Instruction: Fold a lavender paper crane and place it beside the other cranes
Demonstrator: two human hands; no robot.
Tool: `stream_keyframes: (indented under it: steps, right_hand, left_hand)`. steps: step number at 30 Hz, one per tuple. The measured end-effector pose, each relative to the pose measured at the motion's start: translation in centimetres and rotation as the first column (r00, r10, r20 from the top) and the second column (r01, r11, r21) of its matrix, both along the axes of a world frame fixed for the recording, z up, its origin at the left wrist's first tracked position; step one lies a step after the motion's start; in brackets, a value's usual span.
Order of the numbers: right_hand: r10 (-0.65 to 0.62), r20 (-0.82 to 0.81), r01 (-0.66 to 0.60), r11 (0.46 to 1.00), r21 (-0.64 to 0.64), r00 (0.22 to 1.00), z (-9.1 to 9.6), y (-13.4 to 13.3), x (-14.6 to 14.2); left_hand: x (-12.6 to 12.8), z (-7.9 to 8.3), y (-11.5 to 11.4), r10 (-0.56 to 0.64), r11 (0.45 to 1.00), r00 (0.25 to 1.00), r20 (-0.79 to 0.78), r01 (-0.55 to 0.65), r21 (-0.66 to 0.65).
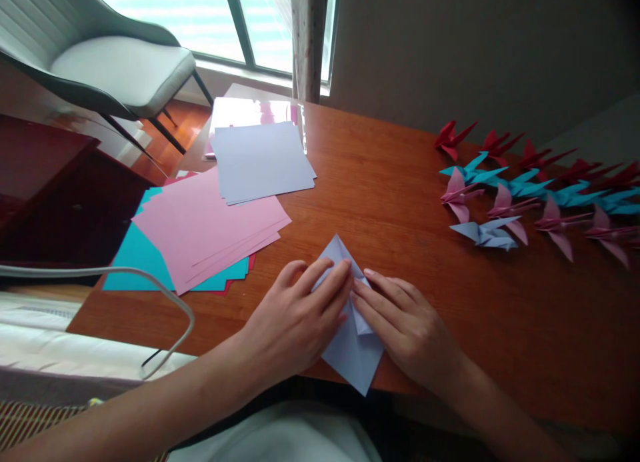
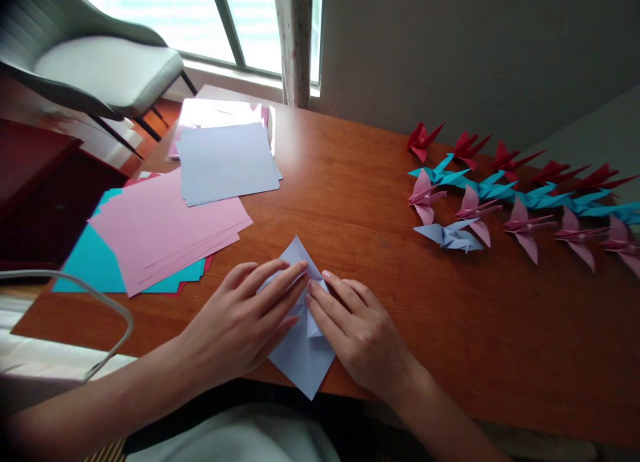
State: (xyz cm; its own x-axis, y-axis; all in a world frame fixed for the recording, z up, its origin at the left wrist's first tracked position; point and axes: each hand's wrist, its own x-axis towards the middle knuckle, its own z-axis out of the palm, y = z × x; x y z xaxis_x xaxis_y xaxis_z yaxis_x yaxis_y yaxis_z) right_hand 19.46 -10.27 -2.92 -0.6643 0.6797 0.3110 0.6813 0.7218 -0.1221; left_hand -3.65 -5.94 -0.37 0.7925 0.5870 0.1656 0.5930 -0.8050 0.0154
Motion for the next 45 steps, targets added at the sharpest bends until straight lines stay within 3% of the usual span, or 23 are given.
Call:
stream_keyframes:
  steps: [7,10,13,16,23,39,45]
  right_hand:
    - [0.000,-0.055,-0.005,0.996,-0.084,0.998,0.2,-0.1,0.2]
    - [-0.007,-0.247,-0.042,0.980,-0.192,0.969,1.1,0.2,0.4]
    - [-0.125,-0.428,-0.015,0.951,-0.309,0.895,1.9,1.9,-0.1]
    - [-0.327,-0.386,0.202,0.923,-0.328,0.863,2.1,4.7,-1.3]
    - [-0.340,-0.220,0.249,0.900,-0.357,0.914,0.5,9.3,-3.2]
    - [-0.429,-0.178,0.368,0.882,-0.293,0.886,0.0,10.9,-4.4]
    - [-0.387,-0.199,0.299,0.882,-0.365,0.900,0.7,10.8,-3.1]
  left_hand:
    - [-0.3,-0.3,-0.3,-0.012,0.995,0.999,-0.039,0.008,-0.101]
    - [-0.4,0.0,-0.1,-0.021,0.992,0.999,-0.047,0.015,-0.128]
    - [-0.5,0.3,0.0,-0.035,0.987,0.998,-0.050,0.027,-0.156]
    - [-0.4,0.4,0.0,-0.035,0.986,0.997,-0.067,0.023,-0.167]
    - [-0.3,0.4,-0.2,-0.025,0.984,0.996,-0.088,0.009,-0.176]
    - [-0.5,0.0,-0.4,-0.021,0.984,0.997,-0.076,0.007,-0.178]
    - [-0.5,0.1,-0.4,-0.014,0.984,0.997,-0.073,0.001,-0.180]
